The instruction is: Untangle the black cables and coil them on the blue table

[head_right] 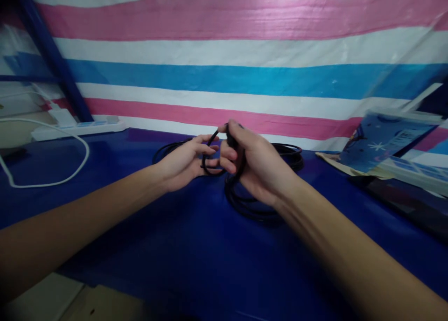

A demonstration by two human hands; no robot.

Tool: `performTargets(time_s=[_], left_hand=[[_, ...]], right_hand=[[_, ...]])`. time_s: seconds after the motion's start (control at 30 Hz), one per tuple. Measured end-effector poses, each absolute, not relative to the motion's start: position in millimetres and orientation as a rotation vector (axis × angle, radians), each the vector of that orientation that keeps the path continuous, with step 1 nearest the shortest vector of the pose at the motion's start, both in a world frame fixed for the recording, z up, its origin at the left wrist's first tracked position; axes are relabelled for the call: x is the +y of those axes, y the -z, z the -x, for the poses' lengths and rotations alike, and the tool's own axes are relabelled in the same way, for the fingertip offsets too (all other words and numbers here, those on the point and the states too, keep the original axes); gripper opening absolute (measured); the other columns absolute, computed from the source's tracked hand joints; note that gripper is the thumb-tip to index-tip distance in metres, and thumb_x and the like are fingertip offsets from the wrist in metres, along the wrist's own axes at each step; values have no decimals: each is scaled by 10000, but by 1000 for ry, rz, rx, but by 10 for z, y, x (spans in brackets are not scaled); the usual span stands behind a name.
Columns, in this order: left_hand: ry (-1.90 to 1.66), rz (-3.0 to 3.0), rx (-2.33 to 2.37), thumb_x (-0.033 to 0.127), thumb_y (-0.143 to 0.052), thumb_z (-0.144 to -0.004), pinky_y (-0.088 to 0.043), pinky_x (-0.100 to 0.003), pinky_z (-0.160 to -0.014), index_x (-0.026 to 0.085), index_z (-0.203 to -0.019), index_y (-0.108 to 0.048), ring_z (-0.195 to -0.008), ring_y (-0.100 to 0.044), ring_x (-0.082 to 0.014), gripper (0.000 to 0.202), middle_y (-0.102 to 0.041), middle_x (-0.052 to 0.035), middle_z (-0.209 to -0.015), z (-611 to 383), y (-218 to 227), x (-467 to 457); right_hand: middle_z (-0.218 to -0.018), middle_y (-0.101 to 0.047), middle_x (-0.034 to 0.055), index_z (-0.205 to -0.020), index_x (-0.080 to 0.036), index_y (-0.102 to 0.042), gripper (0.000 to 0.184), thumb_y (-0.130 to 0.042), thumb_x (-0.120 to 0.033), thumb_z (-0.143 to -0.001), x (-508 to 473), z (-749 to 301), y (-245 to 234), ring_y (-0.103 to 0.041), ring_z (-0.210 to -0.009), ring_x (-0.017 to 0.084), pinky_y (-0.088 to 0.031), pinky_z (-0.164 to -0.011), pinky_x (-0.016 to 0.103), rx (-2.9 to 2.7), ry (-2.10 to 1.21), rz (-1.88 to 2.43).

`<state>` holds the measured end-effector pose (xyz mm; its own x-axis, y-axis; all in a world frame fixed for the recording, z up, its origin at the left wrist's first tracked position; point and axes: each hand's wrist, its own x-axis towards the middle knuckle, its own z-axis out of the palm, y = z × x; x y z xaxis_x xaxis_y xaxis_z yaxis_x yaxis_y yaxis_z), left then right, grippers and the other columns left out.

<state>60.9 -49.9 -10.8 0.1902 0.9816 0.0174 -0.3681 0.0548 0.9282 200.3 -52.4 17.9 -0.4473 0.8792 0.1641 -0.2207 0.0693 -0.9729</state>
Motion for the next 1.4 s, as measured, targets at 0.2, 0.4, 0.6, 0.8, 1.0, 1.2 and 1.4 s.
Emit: performTargets(time_s=[0.2, 0.4, 0.6, 0.8, 1.0, 1.2, 1.4], left_hand=[[-1134, -1212, 884, 173, -546, -763, -462, -311, -733, 204, -1010, -526, -742, -565, -125, 250, -579, -43, -967, -645, 183, -476], [-1477, -2129, 1254, 312, -539, -832, -419, -284, -704, 204, -997, -559, -773, -572, -166, 198, -628, -24, -829, -574, 143, -474], [-1159, -2513, 1785, 456, -326, -941, -384, -322, -649, 169, -878, -625, -667, -577, -206, 419, -596, -62, -670, -459, 26, -462], [-1171, -2054, 1401, 567, -292, -911, -392, -273, -564, 174, -611, -587, -531, -531, -153, 577, -494, -28, -482, -498, 36, -466], [-1226, -1393, 1029, 584, -352, -884, -427, -258, -517, 163, -860, -607, -564, -565, -152, 494, -604, -67, -678, -565, 207, -399], [-1059, -1167, 600, 451, -476, -881, -494, -263, -613, 166, -964, -586, -614, -601, -131, 317, -621, -32, -740, -646, 257, -459], [-1121, -1250, 590, 573, -316, -909, -450, -231, -494, 160, -861, -619, -354, -374, -49, 514, -419, 49, -502, -670, 14, -638]], right_hand=[[-461, -249, -104, -789, -191, -515, 248, -561, -422, -868, -562, -2035, -197, -148, -361, 36, -285, -319, 161, -1536, -1751, 772], [-437, -234, -108, -707, -189, -504, 204, -681, -271, -765, -622, -2044, -287, -133, -357, 29, -171, -297, 154, -1564, -1688, 901], [-521, -455, -50, -739, -173, -583, 159, -673, -304, -755, -545, -2071, -281, -341, -375, 54, -261, -369, 216, -1701, -930, 1063], [-619, -555, -9, -905, -178, -671, 146, -661, -249, -777, -526, -2141, -305, -470, -571, 120, -284, -545, 284, -1848, 380, 1129], [-526, -523, -43, -800, -217, -699, 92, -663, -301, -787, -743, -2195, -452, -416, -456, 60, -266, -439, 220, -2005, -140, 862], [-526, -493, -42, -826, -232, -691, 135, -674, -357, -778, -754, -2190, -414, -410, -454, 58, -288, -451, 222, -1903, -204, 728], [-649, -541, 16, -982, -157, -661, 200, -619, -202, -792, -563, -2226, -381, -445, -584, 123, -306, -595, 300, -1870, 418, 1039]])
